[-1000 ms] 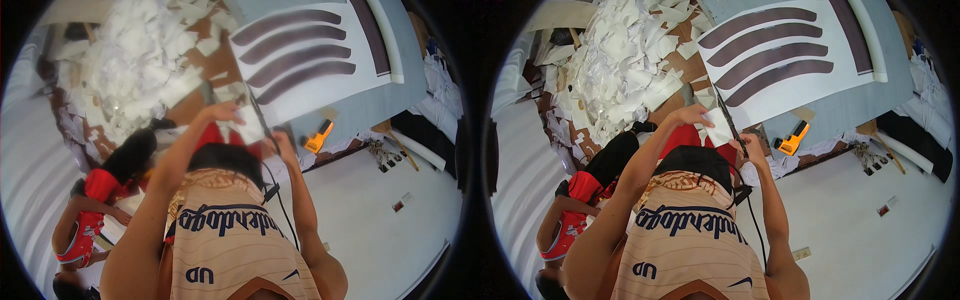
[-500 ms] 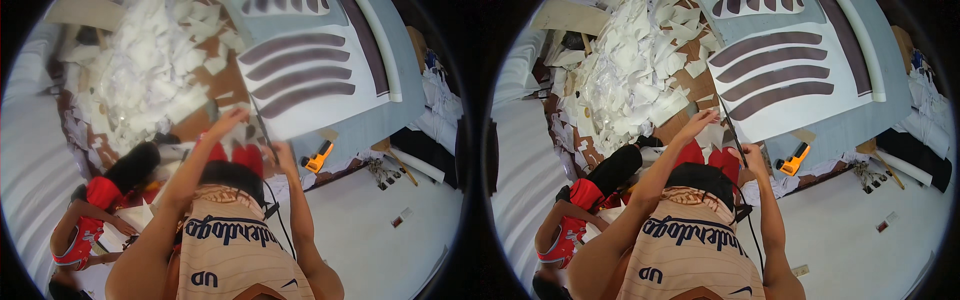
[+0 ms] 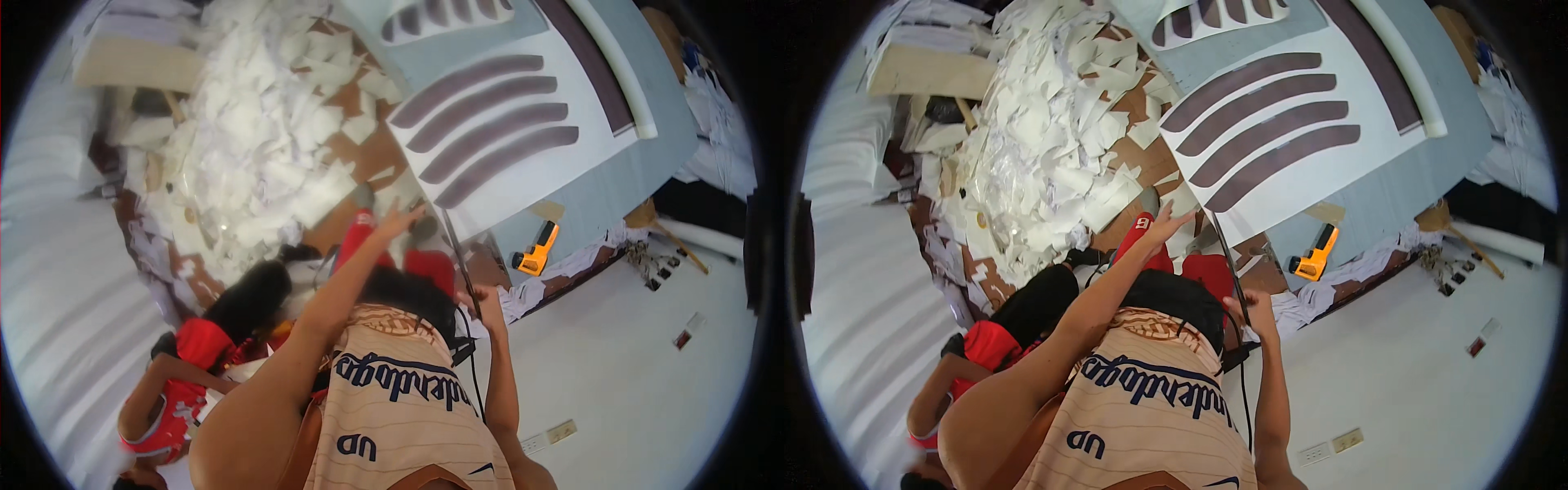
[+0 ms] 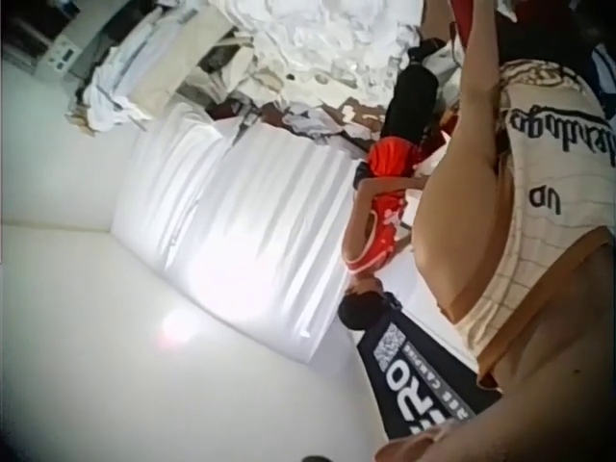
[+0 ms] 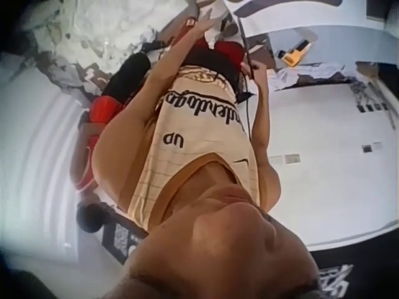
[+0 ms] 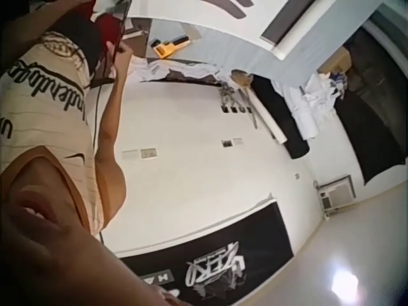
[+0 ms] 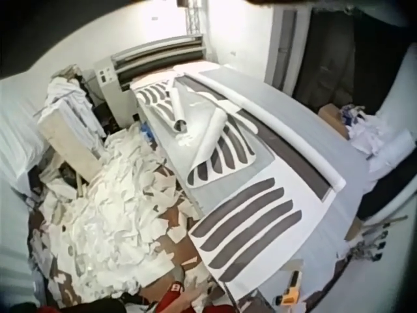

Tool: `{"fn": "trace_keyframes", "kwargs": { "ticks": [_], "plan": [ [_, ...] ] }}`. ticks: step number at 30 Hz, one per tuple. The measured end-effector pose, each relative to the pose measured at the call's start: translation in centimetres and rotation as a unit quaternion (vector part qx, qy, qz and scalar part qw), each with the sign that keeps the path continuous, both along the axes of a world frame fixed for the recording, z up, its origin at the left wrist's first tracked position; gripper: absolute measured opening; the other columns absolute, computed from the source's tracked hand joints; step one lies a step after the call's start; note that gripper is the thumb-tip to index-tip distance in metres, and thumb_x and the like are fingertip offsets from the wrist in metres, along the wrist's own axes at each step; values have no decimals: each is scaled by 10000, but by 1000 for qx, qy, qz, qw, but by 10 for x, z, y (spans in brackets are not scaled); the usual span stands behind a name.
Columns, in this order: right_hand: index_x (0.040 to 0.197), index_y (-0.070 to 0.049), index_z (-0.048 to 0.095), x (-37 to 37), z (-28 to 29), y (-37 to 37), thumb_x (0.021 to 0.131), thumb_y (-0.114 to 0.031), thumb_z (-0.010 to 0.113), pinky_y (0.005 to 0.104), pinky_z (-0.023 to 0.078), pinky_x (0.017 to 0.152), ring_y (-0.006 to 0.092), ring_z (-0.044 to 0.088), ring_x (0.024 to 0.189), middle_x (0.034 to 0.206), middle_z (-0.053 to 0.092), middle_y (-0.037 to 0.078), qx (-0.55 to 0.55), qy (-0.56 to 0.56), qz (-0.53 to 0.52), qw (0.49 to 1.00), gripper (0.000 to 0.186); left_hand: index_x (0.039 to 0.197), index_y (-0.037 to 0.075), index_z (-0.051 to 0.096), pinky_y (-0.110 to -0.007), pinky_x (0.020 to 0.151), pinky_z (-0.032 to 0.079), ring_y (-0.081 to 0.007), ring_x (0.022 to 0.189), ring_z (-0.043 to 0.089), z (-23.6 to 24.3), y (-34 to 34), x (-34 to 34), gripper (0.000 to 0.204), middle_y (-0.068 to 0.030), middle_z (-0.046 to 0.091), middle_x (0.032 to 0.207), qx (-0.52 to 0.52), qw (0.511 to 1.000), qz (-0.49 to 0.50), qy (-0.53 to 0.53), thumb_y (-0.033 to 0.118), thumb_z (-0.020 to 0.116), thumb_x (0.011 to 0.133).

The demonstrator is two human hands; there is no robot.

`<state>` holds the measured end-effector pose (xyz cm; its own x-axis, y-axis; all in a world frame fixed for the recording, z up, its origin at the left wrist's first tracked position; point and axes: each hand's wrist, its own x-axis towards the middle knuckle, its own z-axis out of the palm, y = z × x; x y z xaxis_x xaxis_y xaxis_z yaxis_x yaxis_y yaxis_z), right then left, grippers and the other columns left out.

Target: Cutting out printed fabric patterns from a large sheet using scissors.

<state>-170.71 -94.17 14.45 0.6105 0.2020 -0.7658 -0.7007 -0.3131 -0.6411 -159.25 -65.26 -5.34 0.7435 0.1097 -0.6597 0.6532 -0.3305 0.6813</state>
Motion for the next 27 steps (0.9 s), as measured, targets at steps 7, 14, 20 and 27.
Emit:
{"fn": "trace_keyframes", "kwargs": {
  "ticks": [7, 14, 20, 27],
  "plan": [
    [741, -48, 617, -111, 6, 19, 922, -360, 722, 251, 400, 447, 89, 516, 470, 570, 532, -11, 72, 50, -241, 967, 375, 915, 58, 629, -270, 536, 415, -131, 647, 561, 35, -64, 45, 390, -53, 631, 782, -245, 964, 5, 103, 434, 730, 900],
    [758, -40, 566, -144, -50, 132, 988, -383, 608, 283, 445, 540, 117, 561, 562, 631, 544, 22, 155, -6, -398, 904, 415, 1023, 24, 681, -281, 725, 504, -155, 848, 688, 68, -90, 38, 304, -62, 703, 928, -239, 947, -163, 137, 305, 742, 924],
    [761, -65, 545, -68, -64, 189, 973, -267, 665, 262, 448, 468, 101, 519, 467, 587, 520, 6, 123, -61, -573, 808, 316, 1052, -7, 665, -290, 806, 518, -189, 974, 698, 61, -99, 38, 318, -100, 722, 1025, -217, 935, -230, 164, 285, 724, 940],
    [755, -37, 615, -38, -77, 219, 898, -227, 765, 247, 390, 387, 71, 474, 412, 542, 497, -27, 100, -67, -660, 741, 281, 1065, -13, 655, -298, 835, 536, -195, 1018, 696, 52, -76, 35, 314, -111, 720, 1065, -255, 915, -234, 206, 269, 720, 944]
  ]
}}
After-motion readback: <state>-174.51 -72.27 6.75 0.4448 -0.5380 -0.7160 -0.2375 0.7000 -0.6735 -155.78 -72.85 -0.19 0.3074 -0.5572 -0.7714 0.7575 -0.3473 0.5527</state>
